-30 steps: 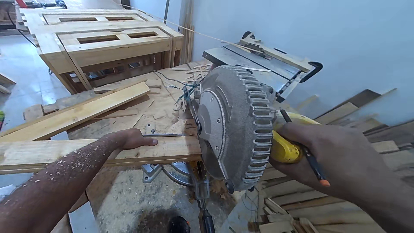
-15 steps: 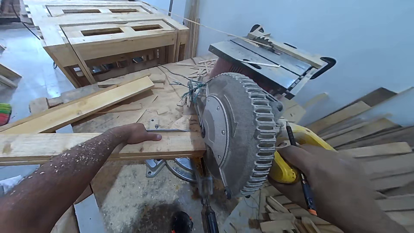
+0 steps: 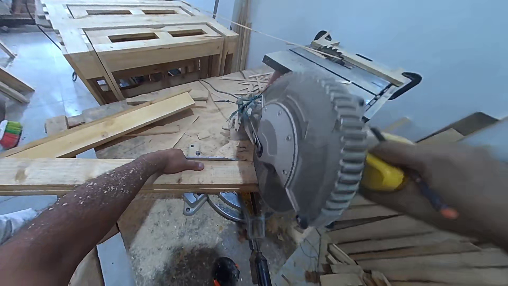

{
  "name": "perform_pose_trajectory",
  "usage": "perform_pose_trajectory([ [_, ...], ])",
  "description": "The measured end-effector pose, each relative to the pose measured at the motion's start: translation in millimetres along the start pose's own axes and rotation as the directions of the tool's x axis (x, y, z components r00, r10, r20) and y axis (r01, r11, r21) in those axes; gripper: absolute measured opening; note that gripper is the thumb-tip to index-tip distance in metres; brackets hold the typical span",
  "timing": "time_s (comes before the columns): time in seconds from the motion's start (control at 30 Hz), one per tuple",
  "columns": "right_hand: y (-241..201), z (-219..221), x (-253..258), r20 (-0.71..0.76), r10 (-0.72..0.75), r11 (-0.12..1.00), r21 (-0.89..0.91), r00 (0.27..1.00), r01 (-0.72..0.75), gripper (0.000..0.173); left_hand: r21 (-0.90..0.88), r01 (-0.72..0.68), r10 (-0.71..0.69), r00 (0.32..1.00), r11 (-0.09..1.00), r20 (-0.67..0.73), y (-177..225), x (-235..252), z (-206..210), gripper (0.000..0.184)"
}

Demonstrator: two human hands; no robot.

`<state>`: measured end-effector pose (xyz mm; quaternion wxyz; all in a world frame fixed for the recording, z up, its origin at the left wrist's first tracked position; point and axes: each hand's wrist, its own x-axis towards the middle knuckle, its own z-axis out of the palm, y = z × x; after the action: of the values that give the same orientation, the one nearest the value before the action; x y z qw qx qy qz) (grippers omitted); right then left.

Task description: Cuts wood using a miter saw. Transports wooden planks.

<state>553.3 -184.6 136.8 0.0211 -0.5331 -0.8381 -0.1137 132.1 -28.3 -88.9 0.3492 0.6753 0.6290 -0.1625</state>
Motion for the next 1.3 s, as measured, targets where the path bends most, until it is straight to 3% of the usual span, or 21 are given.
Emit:
perform_pose_trajectory([
  [0.1, 19, -29, 33, 0.04, -0.033, 0.996, 0.089, 0.999, 0.03, 0.025, 0.004, 0.004, -0.004, 1.0, 1.0, 0.0, -1, 1, 0, 0.096],
  [0.2, 26, -33, 46, -0.005, -0.033, 0.997, 0.063, 0.999, 0.034, 0.024, -0.005, 0.007, -0.007, 1.0, 1.0, -0.005, -2, 3, 1, 0.096],
  [0.4, 39, -22, 42, -0.001, -0.052, 0.991, 0.127, 0.999, 0.051, 0.03, 0.031, -0.022, 0.022, 1.0, 0.999, 0.007, -3, 6, 1, 0.099],
  [0.67, 19, -29, 38, 0.014, 0.014, 0.993, 0.12, 1.0, -0.015, 0.024, 0.042, -0.029, 0.028, 0.999, 0.999, 0.018, -2, 6, -1, 0.098],
  [1.3, 28, -27, 38, -0.028, -0.088, 0.99, 0.108, 0.996, 0.09, 0.028, -0.021, -0.023, 0.023, 1.0, 1.0, -0.001, -1, 2, 0, 0.093],
])
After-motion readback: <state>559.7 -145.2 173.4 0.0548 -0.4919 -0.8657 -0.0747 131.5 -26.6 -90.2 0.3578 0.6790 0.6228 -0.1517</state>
